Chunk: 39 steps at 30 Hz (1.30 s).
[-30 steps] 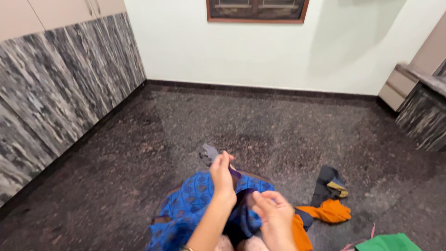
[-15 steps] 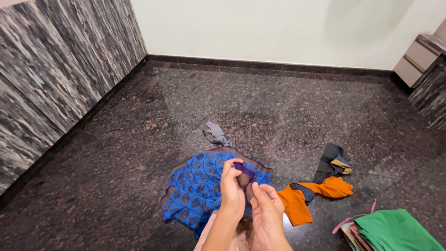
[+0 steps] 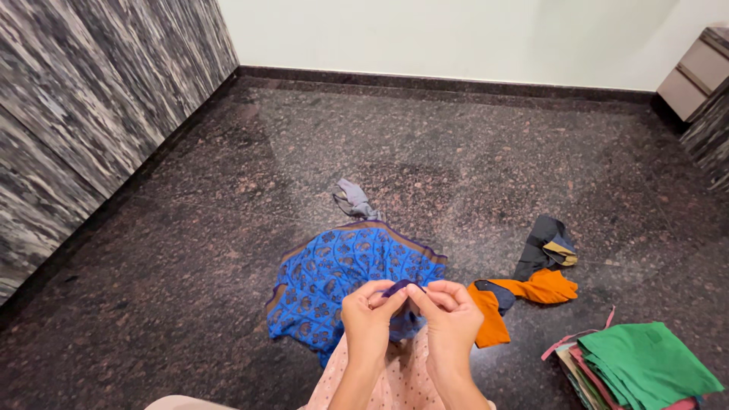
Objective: The person folds a blue patterned cloth with a purple border by hand while sitting on the floor. They repeatedly align edges, fold the cloth in half, and smooth it before placing the finished folded piece on a nearby bed.
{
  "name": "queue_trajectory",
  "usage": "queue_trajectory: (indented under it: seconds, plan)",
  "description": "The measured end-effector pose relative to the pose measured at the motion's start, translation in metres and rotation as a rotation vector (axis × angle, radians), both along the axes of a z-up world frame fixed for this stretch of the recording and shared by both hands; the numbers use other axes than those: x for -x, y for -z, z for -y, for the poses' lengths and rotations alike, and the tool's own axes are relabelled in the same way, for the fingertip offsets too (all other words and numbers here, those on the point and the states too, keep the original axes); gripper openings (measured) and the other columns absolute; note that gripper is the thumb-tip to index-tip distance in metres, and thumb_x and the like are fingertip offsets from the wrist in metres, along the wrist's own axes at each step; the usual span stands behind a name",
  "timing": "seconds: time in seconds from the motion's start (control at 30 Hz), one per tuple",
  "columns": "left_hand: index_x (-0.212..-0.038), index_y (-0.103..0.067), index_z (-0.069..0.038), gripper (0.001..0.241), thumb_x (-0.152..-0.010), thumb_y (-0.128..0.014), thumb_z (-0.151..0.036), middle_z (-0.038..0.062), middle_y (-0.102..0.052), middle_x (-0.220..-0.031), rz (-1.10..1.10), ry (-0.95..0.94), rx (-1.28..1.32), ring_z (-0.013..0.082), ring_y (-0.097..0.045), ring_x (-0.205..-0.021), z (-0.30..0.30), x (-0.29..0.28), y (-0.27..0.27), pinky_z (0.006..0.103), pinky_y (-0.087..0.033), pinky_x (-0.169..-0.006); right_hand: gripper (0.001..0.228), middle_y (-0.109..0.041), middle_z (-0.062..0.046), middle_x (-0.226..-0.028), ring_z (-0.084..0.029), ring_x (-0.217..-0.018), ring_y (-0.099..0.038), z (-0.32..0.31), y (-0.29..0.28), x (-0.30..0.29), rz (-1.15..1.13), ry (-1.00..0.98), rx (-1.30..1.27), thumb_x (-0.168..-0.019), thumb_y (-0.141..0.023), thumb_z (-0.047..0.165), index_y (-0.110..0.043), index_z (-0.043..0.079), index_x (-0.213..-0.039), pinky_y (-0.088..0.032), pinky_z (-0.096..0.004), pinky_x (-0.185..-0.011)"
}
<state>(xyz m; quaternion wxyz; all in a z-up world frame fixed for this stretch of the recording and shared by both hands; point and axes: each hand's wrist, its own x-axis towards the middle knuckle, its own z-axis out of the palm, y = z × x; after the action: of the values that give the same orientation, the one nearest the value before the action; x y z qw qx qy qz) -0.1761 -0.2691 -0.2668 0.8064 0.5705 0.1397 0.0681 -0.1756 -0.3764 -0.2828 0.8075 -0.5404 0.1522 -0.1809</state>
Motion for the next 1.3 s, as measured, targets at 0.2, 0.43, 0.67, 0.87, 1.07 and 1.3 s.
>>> queue_trajectory:
  seconds: [0.2, 0.43, 0.67, 0.87, 1.07, 1.3]
  plan:
    - [-0.100, -0.078, 0.010, 0.020, -0.083, -0.077, 0.000, 0.010, -0.079, -0.079, 0.001, 0.013, -0.017, 0.0106, -0.068, -0.066, 0.001, -0.001, 0.002, 0.0230, -0.052, -0.060, 0.025, -0.078, -0.013, -0.081, -0.013, -0.069, -0.069, -0.006, -0.015, 0.005, 0.041, -0.065, 0.212, -0.083, -0.079, 0.001, -0.065, -0.005, -0.103, -0.054, -0.026, -0.064]
    - [-0.107, -0.077, 0.006, 0.032, -0.075, -0.081, 0.004, 0.009, -0.080, -0.089, 0.090, 0.047, -0.058, 0.0119, -0.073, -0.076, -0.004, -0.009, 0.015, 0.0230, -0.057, -0.069, 0.026, -0.079, -0.012, -0.103, -0.014, -0.093, -0.073, -0.018, -0.021, 0.015, 0.136, -0.127, 0.337, -0.095, -0.055, 0.003, -0.062, -0.002, -0.120, -0.059, -0.027, -0.081]
    - [-0.108, -0.077, 0.003, 0.022, -0.087, -0.073, -0.002, 0.009, -0.076, -0.083, 0.041, 0.042, 0.063, 0.0128, -0.064, -0.067, -0.028, -0.037, 0.005, 0.0258, -0.048, -0.059, 0.028, -0.078, -0.017, -0.101, -0.026, -0.093, -0.076, 0.025, 0.054, -0.028, 0.133, -0.176, 0.381, -0.088, -0.050, -0.008, -0.068, -0.003, -0.110, -0.062, -0.038, -0.085]
    - [-0.106, -0.073, 0.002, 0.016, -0.092, -0.067, -0.001, 0.000, -0.072, -0.093, 0.397, 0.193, -0.015, 0.0055, -0.063, -0.081, -0.047, -0.062, -0.054, 0.0203, -0.050, -0.073, 0.042, -0.070, -0.022, -0.104, -0.036, -0.101, -0.066, -0.017, 0.146, -0.065, -0.121, -0.542, 1.092, -0.075, -0.064, 0.003, -0.068, 0.003, -0.116, -0.052, -0.044, -0.090]
    - [-0.103, -0.075, 0.001, 0.012, -0.096, -0.065, 0.000, -0.002, -0.067, -0.088, 0.500, 0.189, -0.153, 0.0052, -0.057, -0.077, -0.084, -0.050, -0.090, 0.0218, -0.045, -0.068, 0.024, -0.077, -0.014, -0.087, -0.025, -0.082, -0.073, -0.061, 0.066, -0.052, 0.089, -0.657, 0.843, -0.079, -0.060, 0.000, -0.076, 0.000, -0.098, -0.059, -0.036, -0.078]
    - [-0.104, -0.075, 0.000, 0.015, -0.093, -0.064, 0.001, 0.000, -0.073, -0.093, 0.519, 0.274, -0.191, 0.0056, -0.065, -0.084, -0.084, -0.034, -0.106, 0.0219, -0.053, -0.076, 0.043, -0.068, -0.009, -0.097, -0.014, -0.094, -0.065, -0.035, -0.087, -0.048, 0.673, -0.423, 0.667, -0.072, -0.074, -0.002, -0.065, -0.001, -0.113, -0.053, -0.032, -0.085]
